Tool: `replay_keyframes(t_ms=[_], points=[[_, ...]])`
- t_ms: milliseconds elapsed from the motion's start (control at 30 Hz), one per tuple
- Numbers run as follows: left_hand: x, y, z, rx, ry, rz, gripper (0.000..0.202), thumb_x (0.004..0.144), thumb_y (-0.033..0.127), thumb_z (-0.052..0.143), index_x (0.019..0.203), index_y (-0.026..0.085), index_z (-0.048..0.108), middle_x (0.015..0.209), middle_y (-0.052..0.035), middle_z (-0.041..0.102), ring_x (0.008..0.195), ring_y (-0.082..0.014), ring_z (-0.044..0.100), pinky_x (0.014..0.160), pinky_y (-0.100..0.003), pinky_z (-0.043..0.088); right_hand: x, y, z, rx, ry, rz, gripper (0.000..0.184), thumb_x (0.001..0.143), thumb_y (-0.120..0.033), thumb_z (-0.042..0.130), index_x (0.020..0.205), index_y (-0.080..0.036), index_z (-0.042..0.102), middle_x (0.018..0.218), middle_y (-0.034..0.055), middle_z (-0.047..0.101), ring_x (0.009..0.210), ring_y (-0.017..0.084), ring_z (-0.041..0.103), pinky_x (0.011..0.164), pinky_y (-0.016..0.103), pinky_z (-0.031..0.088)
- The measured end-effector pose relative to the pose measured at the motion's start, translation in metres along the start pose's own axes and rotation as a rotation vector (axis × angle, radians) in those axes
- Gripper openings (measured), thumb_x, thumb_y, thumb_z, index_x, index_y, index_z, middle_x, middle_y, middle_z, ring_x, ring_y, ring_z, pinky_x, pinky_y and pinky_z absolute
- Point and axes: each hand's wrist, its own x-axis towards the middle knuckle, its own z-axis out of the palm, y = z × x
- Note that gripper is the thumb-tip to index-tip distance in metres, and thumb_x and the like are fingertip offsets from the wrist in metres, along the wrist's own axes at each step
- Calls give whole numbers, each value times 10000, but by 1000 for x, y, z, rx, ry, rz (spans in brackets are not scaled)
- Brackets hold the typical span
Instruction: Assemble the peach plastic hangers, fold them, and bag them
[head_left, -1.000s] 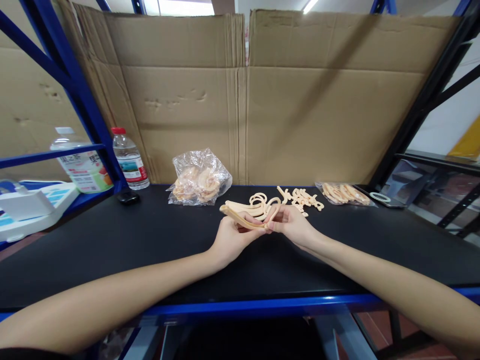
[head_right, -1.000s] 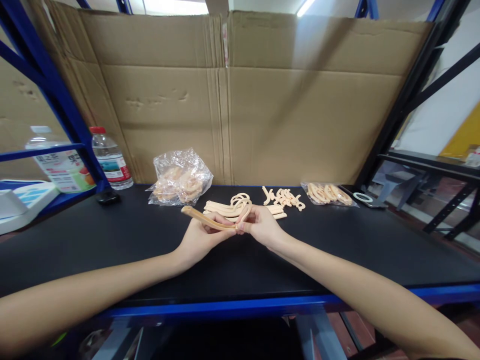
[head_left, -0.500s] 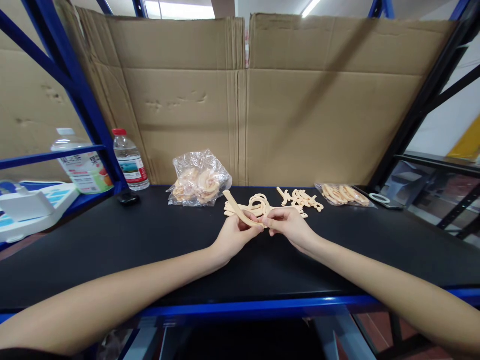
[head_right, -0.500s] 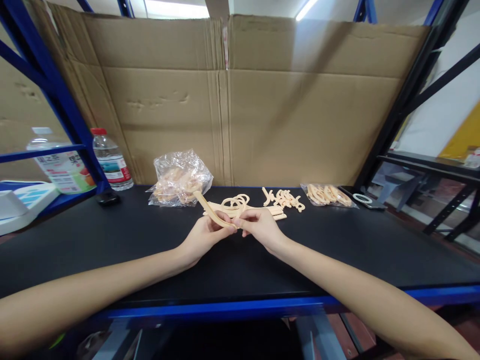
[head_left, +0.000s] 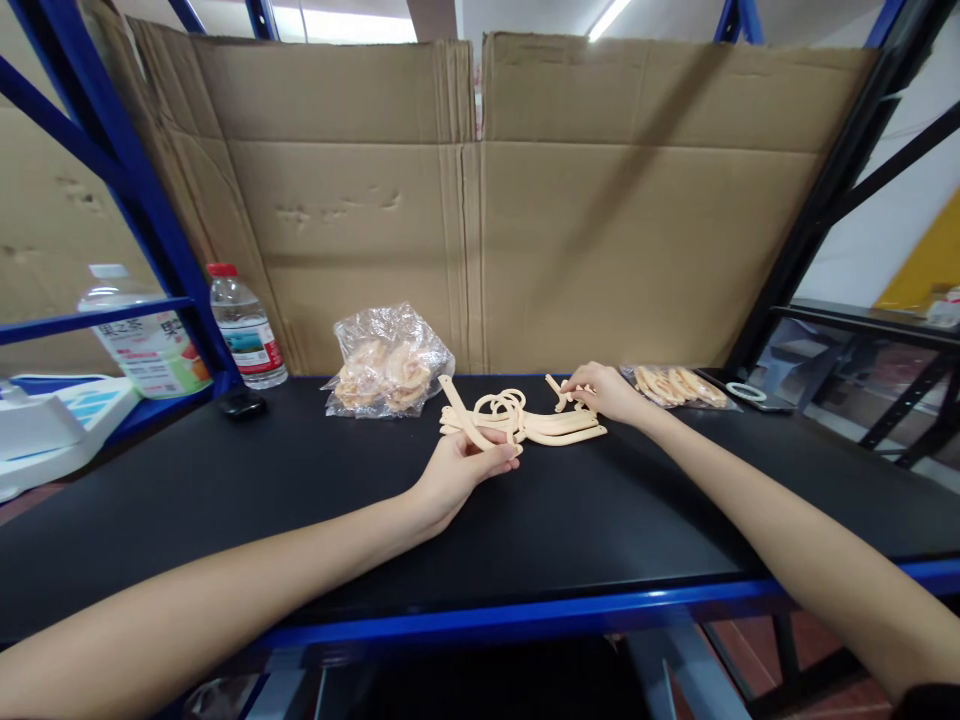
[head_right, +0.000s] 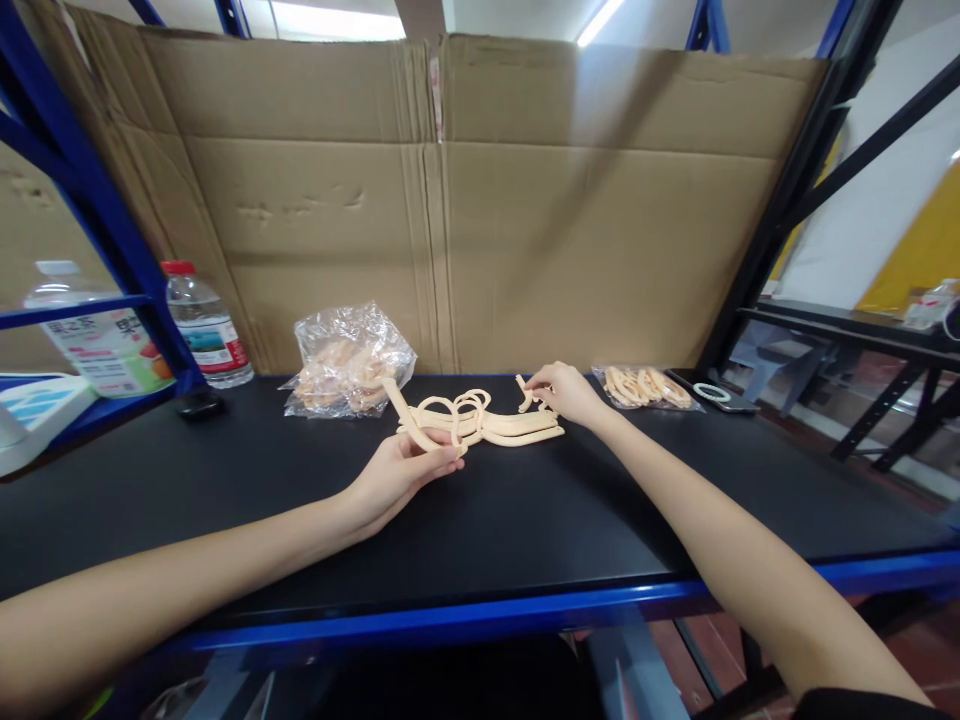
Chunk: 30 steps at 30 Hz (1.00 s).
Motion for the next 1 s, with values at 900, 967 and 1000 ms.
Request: replay_keyframes(t_ms=[900, 967, 1000], points=[[1, 2, -1, -63, -21, -2, 262, 593, 196, 839, 769, 113, 663, 780, -22, 656, 723, -105, 615, 730, -227, 487, -19, -70, 7, 907, 91, 240, 321, 781, -440, 629, 956, -184, 545, 714, 44, 690, 689, 167, 644, 678, 305, 470], [1, 2, -1, -71, -19, 1, 265, 595, 193, 838, 777, 113, 664, 784, -24, 654, 735, -107, 610, 742, -234, 485, -25, -84, 10, 1101, 19, 327, 296, 764, -414, 658, 929, -178, 587, 798, 70, 706, 756, 176, 657, 708, 310, 485], [1, 2, -1, -74, -19, 2, 268, 596, 195, 839, 779, 112, 663, 786, -26, 654, 739, -109, 608, 748, -239, 484, -27, -89, 13, 1189, -5, 359, 280, 760, -396, 668, 920, -175, 605, 817, 70, 705, 754, 167, 653, 702, 301, 488]])
